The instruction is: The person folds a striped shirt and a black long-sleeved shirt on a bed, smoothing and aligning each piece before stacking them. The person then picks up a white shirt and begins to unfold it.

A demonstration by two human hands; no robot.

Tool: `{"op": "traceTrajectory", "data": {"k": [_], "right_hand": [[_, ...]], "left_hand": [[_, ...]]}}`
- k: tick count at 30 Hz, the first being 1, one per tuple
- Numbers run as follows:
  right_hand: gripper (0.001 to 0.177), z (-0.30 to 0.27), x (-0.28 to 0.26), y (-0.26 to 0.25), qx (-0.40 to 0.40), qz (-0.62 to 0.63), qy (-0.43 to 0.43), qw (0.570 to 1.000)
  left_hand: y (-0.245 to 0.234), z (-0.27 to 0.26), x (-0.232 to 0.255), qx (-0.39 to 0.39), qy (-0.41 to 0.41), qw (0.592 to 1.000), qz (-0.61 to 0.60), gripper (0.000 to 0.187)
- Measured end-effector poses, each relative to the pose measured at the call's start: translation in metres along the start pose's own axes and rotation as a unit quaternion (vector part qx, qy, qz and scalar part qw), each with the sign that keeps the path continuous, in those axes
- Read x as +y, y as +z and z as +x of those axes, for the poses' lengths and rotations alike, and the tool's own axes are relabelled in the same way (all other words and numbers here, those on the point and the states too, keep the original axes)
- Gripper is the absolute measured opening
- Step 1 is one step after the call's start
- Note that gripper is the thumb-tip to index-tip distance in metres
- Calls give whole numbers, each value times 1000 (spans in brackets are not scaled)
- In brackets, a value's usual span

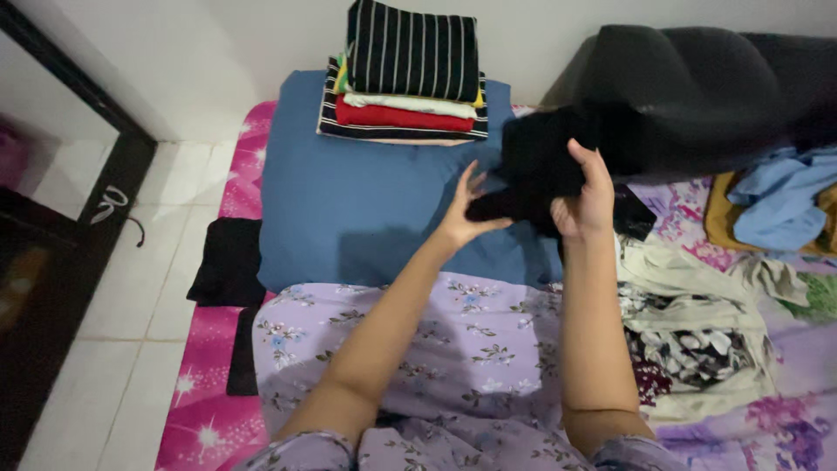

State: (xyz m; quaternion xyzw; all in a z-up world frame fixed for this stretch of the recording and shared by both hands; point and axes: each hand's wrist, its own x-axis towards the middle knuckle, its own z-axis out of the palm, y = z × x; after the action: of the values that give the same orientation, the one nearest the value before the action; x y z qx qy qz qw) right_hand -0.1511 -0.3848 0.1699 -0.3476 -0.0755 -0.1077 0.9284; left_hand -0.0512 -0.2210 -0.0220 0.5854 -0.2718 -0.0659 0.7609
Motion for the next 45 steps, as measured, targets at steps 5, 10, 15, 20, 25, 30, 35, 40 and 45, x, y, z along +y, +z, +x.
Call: {"op": "traceTrajectory", "data": {"k": [5, 10, 15, 20, 25, 30, 35, 40, 45], "right_hand": [[36, -15, -13, 62, -110, 33, 23, 993], [49, -16, -13, 96, -111, -142, -25, 983], [52, -5, 29, 110, -132, -49, 26, 990], [54, -6, 34, 102, -102, -165, 14, 981], [40, -7, 24, 83, -86, -172, -23, 981], [21, -6, 8, 66, -21, -95, 8, 995], [42, -22, 2, 74, -148, -37, 59, 986], [59, -35, 24, 105, -188, -77, 70, 976], [59, -45, 42, 122, -181, -192, 24, 964]], "left_hand": [[-14, 23, 53, 14, 7, 960, -278, 55], [-56, -5, 175, -108, -29, 963, -246, 61], [-27, -43, 232, -77, 26, 997, -15, 66], [-51, -45, 230, 106, -7, 994, -32, 58], [-87, -45, 237, 177, 45, 976, -122, 38], [-125, -57, 279, 192, 102, 947, -236, 22], [-126, -74, 310, 156, 115, 969, -151, 24], [-53, -85, 280, -48, 60, 991, 113, 58], [-16, -82, 245, 20, 137, 990, 1, 48]]}}
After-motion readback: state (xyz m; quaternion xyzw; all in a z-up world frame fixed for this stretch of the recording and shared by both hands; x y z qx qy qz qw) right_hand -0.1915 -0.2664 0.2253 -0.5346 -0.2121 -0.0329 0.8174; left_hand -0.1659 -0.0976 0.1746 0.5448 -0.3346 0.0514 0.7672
